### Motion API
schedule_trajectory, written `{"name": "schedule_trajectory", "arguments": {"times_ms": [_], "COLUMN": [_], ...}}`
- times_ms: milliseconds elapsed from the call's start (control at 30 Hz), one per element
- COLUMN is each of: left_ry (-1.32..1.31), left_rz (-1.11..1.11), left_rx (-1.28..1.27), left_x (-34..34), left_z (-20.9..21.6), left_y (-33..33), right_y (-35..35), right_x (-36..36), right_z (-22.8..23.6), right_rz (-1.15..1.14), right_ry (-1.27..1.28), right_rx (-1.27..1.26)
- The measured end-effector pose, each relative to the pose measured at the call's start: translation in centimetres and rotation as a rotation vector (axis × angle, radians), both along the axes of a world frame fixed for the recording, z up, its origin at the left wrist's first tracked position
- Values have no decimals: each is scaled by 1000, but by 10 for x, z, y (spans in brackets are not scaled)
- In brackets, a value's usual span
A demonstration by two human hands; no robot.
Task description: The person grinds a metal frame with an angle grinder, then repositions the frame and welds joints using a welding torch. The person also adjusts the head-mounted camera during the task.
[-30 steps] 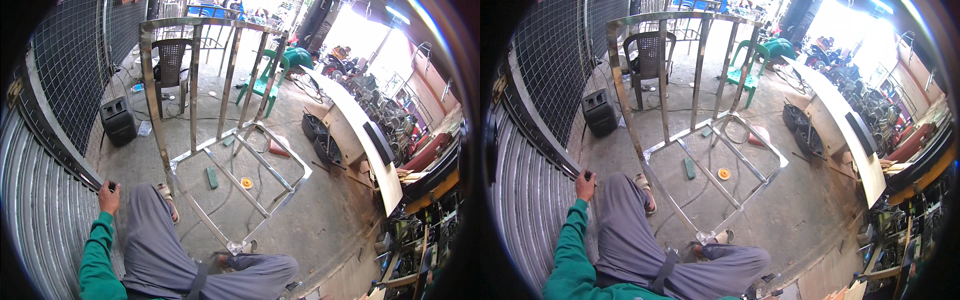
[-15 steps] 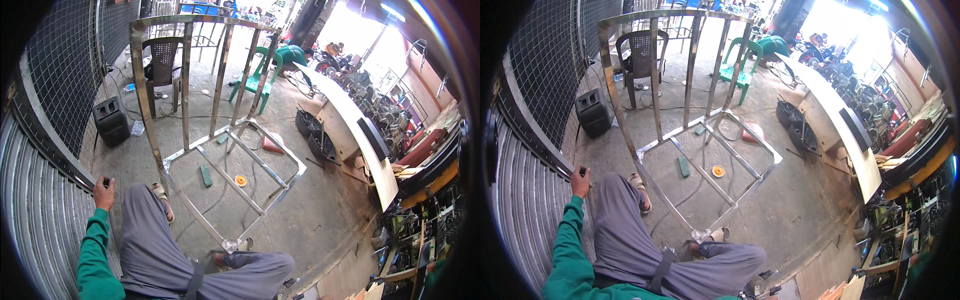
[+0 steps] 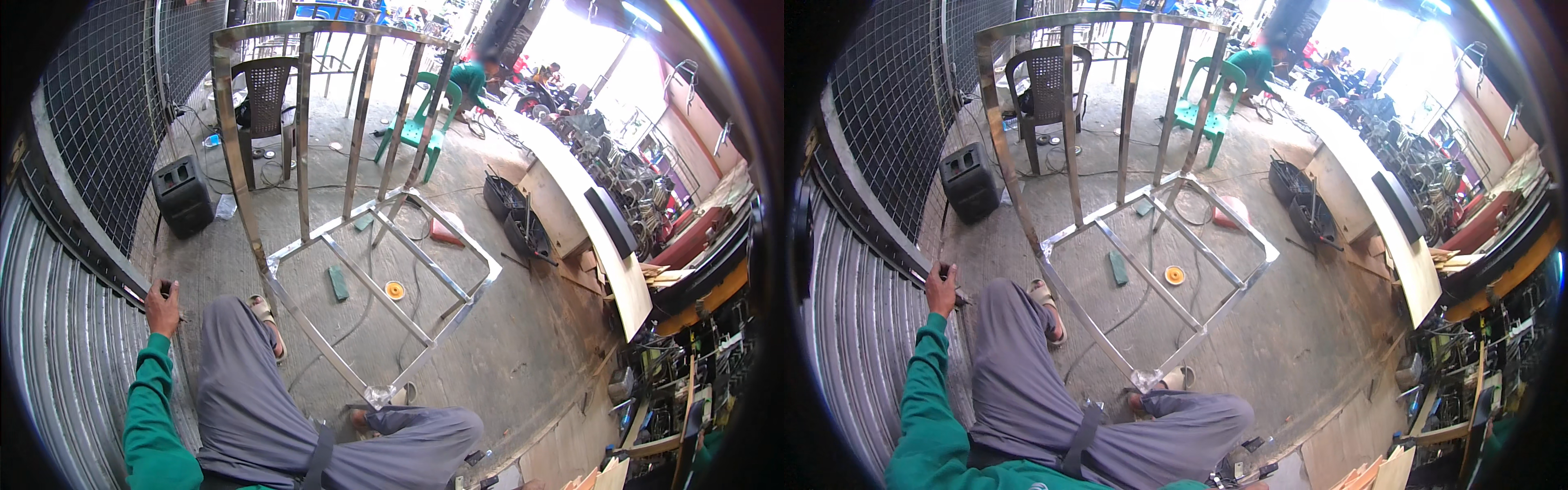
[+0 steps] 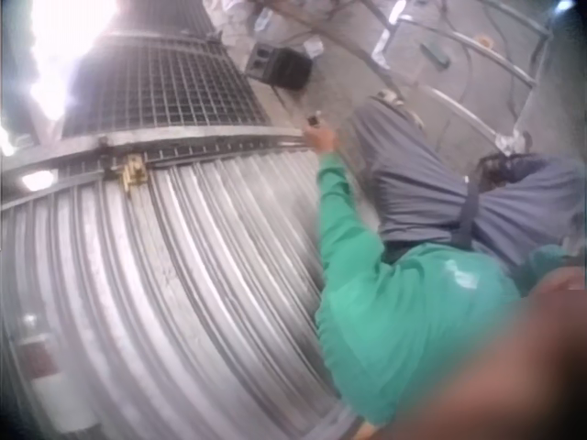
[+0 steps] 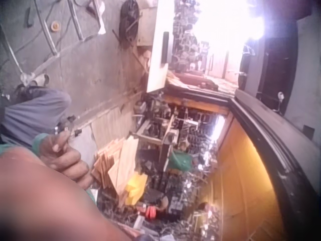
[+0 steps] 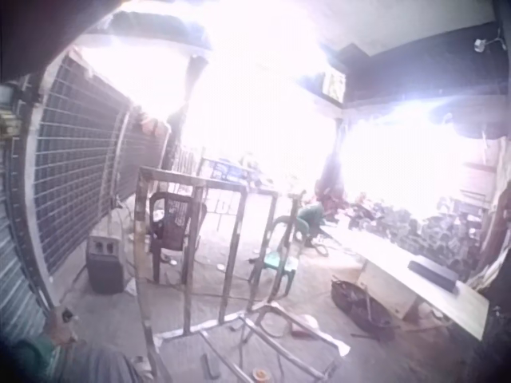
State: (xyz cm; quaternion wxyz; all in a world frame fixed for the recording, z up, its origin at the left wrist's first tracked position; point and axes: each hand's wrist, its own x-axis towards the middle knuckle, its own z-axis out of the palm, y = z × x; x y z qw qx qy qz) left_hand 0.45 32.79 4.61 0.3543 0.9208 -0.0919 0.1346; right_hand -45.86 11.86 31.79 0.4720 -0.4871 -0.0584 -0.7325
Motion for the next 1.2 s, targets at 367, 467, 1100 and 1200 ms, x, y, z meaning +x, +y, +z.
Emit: {"name": "schedule_trajectory", "arguments": {"times_ms": [367, 467, 1100, 1200], "left_ry": [-43, -41, -328, -456], "left_rz": [-19, -26, -249, -268], "left_rx": [-12, -26, -265, -274], "left_x": [5, 6, 61, 97], "left_z": [11, 15, 110, 151], "left_y": [-16, -20, -93, -110], "right_y": [-13, -42, -232, -261], "right_x": [11, 2, -37, -30], "right_z": [-2, -16, -229, -257], "right_rz": [-99, -106, -197, -59], "right_ry": [-4, 65, 515, 651], "right_rx": [-139, -116, 1126, 1144]}}
